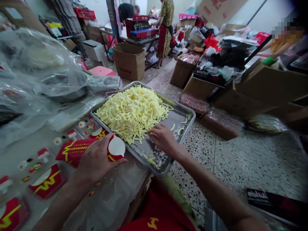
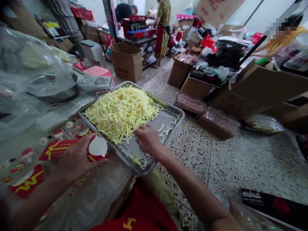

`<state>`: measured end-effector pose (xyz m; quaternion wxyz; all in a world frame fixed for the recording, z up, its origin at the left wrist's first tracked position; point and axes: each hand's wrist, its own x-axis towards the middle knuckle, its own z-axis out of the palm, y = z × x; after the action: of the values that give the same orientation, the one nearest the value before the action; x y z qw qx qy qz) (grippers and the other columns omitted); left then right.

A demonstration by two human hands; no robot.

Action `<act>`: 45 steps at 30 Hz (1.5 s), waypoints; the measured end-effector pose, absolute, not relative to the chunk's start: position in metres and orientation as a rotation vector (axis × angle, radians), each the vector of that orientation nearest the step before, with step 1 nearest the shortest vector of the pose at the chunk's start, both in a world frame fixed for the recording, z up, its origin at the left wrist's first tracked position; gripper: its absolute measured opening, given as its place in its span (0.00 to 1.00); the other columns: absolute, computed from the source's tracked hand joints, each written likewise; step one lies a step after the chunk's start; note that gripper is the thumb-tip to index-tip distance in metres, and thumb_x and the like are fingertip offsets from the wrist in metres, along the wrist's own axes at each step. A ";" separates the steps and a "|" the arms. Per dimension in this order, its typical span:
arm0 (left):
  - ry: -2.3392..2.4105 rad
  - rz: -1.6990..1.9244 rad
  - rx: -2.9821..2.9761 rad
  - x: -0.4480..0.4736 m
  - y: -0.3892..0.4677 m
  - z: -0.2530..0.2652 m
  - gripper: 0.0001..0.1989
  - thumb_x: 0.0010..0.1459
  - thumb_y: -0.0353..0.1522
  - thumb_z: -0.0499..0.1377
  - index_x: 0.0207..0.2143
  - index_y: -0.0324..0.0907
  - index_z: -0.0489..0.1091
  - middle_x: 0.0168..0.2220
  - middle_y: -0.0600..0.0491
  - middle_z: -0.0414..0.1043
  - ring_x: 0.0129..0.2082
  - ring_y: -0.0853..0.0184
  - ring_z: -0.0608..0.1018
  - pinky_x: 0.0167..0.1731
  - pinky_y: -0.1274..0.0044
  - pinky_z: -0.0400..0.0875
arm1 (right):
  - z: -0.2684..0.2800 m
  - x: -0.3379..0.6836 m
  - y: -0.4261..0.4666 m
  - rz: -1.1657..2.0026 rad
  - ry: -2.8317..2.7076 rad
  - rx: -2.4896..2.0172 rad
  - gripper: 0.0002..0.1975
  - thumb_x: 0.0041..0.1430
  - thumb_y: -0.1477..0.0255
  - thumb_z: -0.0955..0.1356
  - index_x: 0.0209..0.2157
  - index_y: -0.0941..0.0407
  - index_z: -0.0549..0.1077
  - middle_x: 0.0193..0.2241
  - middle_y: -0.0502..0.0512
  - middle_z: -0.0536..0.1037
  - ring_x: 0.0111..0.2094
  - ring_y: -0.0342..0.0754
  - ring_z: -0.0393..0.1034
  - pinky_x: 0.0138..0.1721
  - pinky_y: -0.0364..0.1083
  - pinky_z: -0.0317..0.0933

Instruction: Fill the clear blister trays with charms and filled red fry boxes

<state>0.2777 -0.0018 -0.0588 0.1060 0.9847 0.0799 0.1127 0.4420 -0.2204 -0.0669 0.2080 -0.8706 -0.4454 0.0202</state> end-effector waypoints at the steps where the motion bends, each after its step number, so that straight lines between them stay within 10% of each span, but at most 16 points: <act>1: 0.217 0.337 2.882 0.281 -0.005 -0.057 0.47 0.49 0.57 0.64 0.63 0.41 0.56 0.56 0.38 0.71 0.53 0.46 0.76 0.52 0.59 0.70 | -0.070 0.459 -0.226 0.050 -1.284 -2.456 0.14 0.64 0.78 0.66 0.48 0.54 0.78 0.48 0.59 0.76 0.48 0.52 0.66 0.48 0.49 0.58; 6: 0.191 0.355 2.833 0.300 -0.024 -0.050 0.48 0.48 0.59 0.64 0.64 0.43 0.57 0.57 0.41 0.71 0.55 0.48 0.75 0.54 0.61 0.69 | -0.065 0.519 -0.260 0.373 -1.491 -2.299 0.25 0.59 0.87 0.64 0.48 0.46 0.80 0.48 0.52 0.77 0.48 0.49 0.66 0.50 0.50 0.59; 16: 0.292 0.356 2.739 0.345 -0.040 -0.043 0.49 0.46 0.55 0.68 0.65 0.48 0.55 0.60 0.45 0.69 0.54 0.48 0.76 0.53 0.62 0.71 | -0.088 0.521 -0.285 0.412 -1.158 -2.329 0.09 0.58 0.75 0.72 0.41 0.53 0.82 0.38 0.53 0.82 0.38 0.46 0.74 0.41 0.45 0.63; 24: 0.310 0.387 2.761 0.343 -0.034 -0.051 0.46 0.48 0.54 0.68 0.64 0.48 0.57 0.59 0.46 0.70 0.54 0.48 0.76 0.54 0.62 0.70 | -0.080 0.540 -0.295 0.021 -0.834 -2.329 0.14 0.61 0.76 0.69 0.48 0.56 0.80 0.41 0.57 0.82 0.39 0.49 0.75 0.44 0.49 0.67; 30: 0.286 0.402 2.804 0.347 -0.037 -0.046 0.46 0.47 0.54 0.68 0.62 0.45 0.59 0.56 0.43 0.70 0.53 0.47 0.75 0.53 0.60 0.70 | -0.063 0.528 -0.288 0.249 -1.571 -2.352 0.22 0.57 0.73 0.73 0.54 0.54 0.76 0.57 0.60 0.73 0.57 0.55 0.65 0.56 0.53 0.62; 45: 0.080 0.168 2.698 0.362 -0.069 -0.060 0.43 0.43 0.49 0.72 0.58 0.43 0.63 0.54 0.43 0.73 0.52 0.50 0.76 0.51 0.63 0.72 | -0.094 0.534 -0.274 0.302 -1.152 -2.542 0.14 0.50 0.80 0.69 0.38 0.56 0.82 0.33 0.53 0.80 0.33 0.46 0.71 0.36 0.44 0.62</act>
<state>0.3624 -0.0695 -0.0604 0.2170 0.9739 0.0288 0.0605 0.5342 -0.2743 -0.0944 0.1667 -0.8929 -0.4046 0.1060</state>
